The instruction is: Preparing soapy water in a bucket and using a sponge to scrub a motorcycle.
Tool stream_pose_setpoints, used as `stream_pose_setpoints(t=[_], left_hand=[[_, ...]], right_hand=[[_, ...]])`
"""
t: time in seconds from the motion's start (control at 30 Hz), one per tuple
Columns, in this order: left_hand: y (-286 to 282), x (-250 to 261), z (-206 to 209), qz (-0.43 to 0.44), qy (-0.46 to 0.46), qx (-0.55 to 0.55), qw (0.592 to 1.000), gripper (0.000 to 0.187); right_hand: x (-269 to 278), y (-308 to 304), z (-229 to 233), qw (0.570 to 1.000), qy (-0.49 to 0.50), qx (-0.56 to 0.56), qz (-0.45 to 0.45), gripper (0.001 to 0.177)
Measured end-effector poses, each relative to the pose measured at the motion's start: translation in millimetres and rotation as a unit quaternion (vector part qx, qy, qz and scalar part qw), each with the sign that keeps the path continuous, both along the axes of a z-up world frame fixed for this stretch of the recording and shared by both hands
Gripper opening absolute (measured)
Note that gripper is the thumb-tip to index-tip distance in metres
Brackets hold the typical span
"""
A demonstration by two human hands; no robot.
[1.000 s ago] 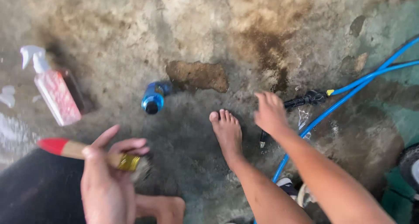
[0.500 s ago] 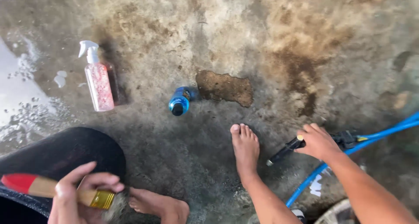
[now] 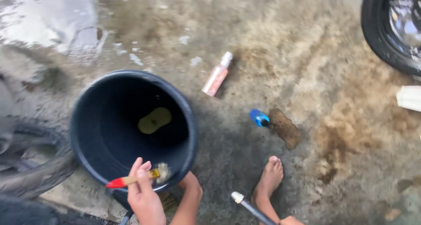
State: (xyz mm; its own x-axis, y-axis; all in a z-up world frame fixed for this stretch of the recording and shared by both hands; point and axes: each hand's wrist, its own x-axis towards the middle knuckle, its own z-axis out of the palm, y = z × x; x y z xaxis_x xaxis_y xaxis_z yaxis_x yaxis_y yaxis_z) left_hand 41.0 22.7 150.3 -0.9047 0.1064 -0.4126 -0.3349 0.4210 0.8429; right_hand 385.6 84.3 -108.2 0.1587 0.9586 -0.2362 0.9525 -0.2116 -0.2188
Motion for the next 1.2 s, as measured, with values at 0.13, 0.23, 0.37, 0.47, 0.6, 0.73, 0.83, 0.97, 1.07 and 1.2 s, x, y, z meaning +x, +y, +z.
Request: stream_pose_setpoints(t=[0.13, 0.23, 0.37, 0.47, 0.6, 0.73, 0.83, 0.97, 1.07, 1.2], left_hand=[[-37.4, -28.7, 0.7, -0.113, 0.1, -0.08, 0.985, 0.033], [-45.8, -45.8, 13.4, -0.22, 0.125, -0.123, 0.959, 0.031], [-54.6, -61.0, 12.9, -0.264, 0.102, -0.231, 0.931, 0.03], [-67.4, -65.3, 0.2, -0.352, 0.156, -0.244, 0.89, 0.024], [-80.4, -62.6, -8.1, -0.381, 0.162, -0.189, 0.89, 0.027], [-80.0, -61.6, -2.2, -0.413, 0.14, -0.182, 0.882, 0.034], [-81.5, -60.7, -5.0, -0.409, 0.159, -0.171, 0.882, 0.038], [-81.1, -59.3, -10.5, -0.421, 0.13, -0.197, 0.876, 0.032], [-78.1, -57.7, -11.3, -0.415, 0.122, -0.203, 0.879, 0.03], [-80.6, -56.0, -13.1, -0.429, 0.084, -0.208, 0.875, 0.037]], right_hand=[[-0.9, -13.4, -15.2, 0.988, -0.11, 0.044, 0.104, 0.033], [-68.3, -10.1, 134.1, 0.973, -0.079, -0.143, 0.163, 0.032], [-261.5, 47.8, 360.9, 0.896, -0.037, -0.392, 0.207, 0.037], [-268.4, 35.7, 317.9, 0.891, -0.063, -0.357, 0.272, 0.038], [-272.1, 28.0, 291.0, 0.903, -0.045, -0.331, 0.269, 0.038], [-279.3, 23.6, 291.2, 0.908, -0.048, -0.326, 0.258, 0.036], [-278.7, 21.8, 290.3, 0.909, -0.042, -0.325, 0.256, 0.035], [-281.5, 23.8, 285.0, 0.905, -0.048, -0.331, 0.263, 0.035], [-288.1, 28.1, 291.3, 0.898, -0.024, -0.374, 0.232, 0.032], [-283.1, 31.0, 286.0, 0.907, -0.021, -0.355, 0.227, 0.035]])
